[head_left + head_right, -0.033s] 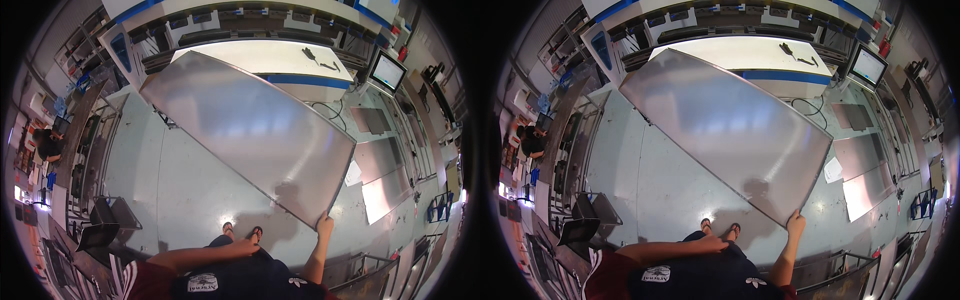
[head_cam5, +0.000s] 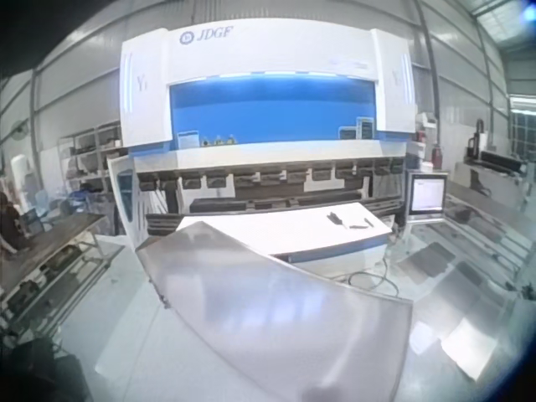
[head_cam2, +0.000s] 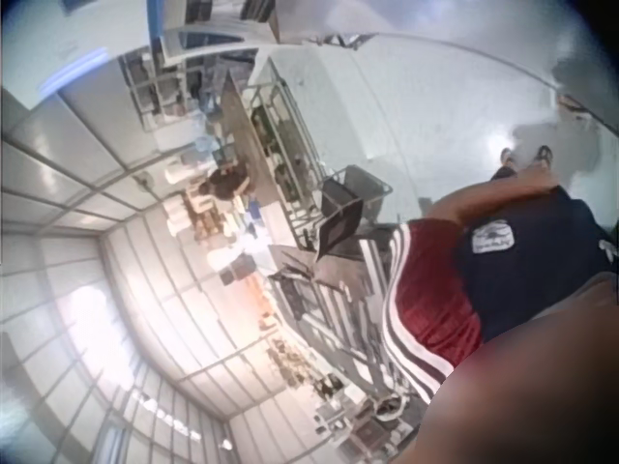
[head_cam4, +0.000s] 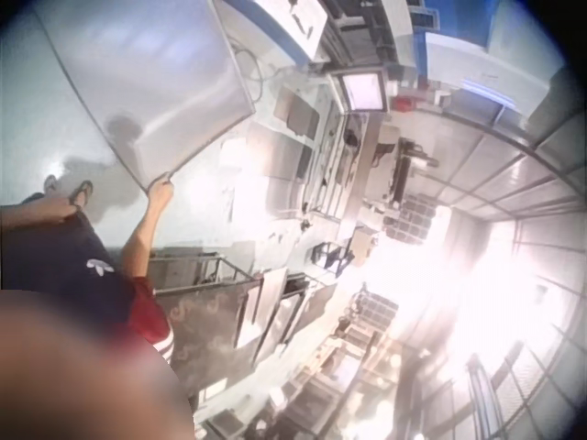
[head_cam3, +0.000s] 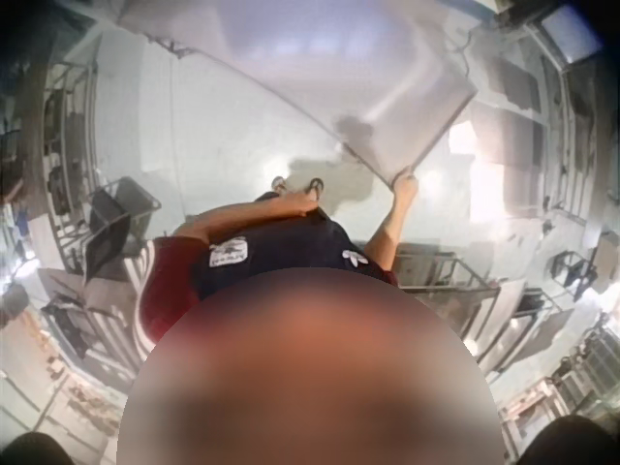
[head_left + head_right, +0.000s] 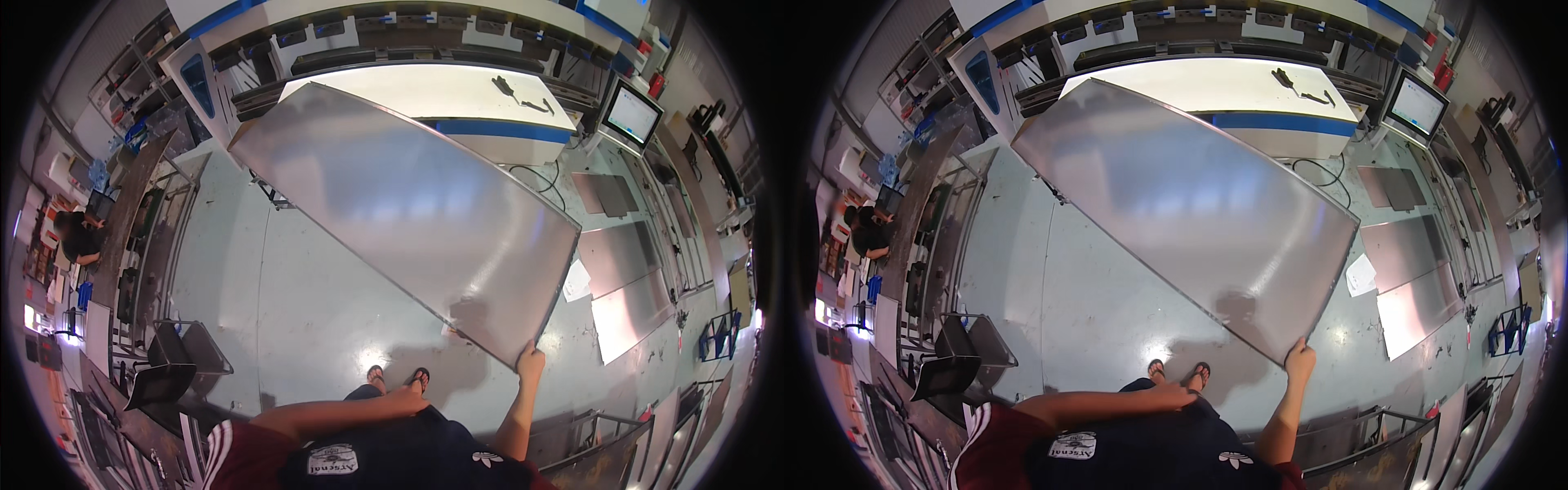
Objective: The person repeatedly lifts and lowers a large metal sheet into a press machine, then removes it and places it on a nearby table. The person handles the sheet by hand and repeats the cycle multiple times.
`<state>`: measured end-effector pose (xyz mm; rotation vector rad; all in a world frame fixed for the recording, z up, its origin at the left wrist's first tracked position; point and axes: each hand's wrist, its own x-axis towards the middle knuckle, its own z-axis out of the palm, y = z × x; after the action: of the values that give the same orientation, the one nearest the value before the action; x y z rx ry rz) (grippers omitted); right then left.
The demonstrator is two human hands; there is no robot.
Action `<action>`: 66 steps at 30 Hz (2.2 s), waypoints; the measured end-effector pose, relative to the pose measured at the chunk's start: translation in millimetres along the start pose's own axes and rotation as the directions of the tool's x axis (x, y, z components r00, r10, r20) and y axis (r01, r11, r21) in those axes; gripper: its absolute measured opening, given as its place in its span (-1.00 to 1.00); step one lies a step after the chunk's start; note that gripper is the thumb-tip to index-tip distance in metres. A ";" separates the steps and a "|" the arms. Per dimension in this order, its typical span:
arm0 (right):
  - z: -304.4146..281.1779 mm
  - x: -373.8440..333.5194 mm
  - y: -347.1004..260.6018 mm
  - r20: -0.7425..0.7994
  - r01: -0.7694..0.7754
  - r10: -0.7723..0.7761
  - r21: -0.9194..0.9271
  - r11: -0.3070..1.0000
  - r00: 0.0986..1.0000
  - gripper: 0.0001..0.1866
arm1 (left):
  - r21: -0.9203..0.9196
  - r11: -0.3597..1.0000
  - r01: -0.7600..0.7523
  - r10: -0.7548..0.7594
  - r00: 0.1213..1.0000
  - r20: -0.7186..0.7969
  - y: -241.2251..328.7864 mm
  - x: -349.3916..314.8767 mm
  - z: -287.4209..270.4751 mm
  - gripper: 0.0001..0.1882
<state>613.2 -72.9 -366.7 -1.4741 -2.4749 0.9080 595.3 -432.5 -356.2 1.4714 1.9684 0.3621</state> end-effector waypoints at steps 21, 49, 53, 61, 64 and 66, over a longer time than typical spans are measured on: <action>14.5 -20.4 21.0 0.456 -0.122 -0.042 0.322 0.939 0.889 -0.55 | -0.985 -0.067 -0.160 -0.340 0.932 -0.128 -9.0 6.0 34.4 -0.44; 2.5 188.6 -11.2 0.392 0.642 -0.755 0.399 0.654 0.526 -0.64 | -0.980 0.184 -0.080 -0.954 -0.256 -0.158 144.4 -41.2 103.1 -0.71; -92.5 165.5 -4.2 0.577 0.535 -0.633 0.360 0.764 0.516 -0.62 | -0.981 -0.140 0.138 -0.986 -0.106 0.126 166.7 -56.8 80.2 -0.26; -167.5 134.3 -9.8 0.605 0.400 -0.480 0.273 0.875 0.635 -0.70 | -0.981 0.182 0.059 -0.975 -0.118 -0.188 91.8 -57.1 91.5 -0.61; -184.2 125.9 -5.4 0.553 0.411 -0.518 0.315 0.855 0.652 -0.74 | -0.977 0.144 0.159 -0.975 -0.147 -0.168 86.5 -60.8 50.1 -0.54; -188.8 120.9 -3.0 0.516 0.421 -0.541 0.339 0.841 0.664 -0.76 | -0.952 0.136 0.274 -0.966 -0.179 -0.189 82.5 -62.0 24.1 -0.49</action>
<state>622.2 108.3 -235.0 -0.4141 -2.8417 1.6054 682.8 -466.5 -306.9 -0.9033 2.5810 1.3173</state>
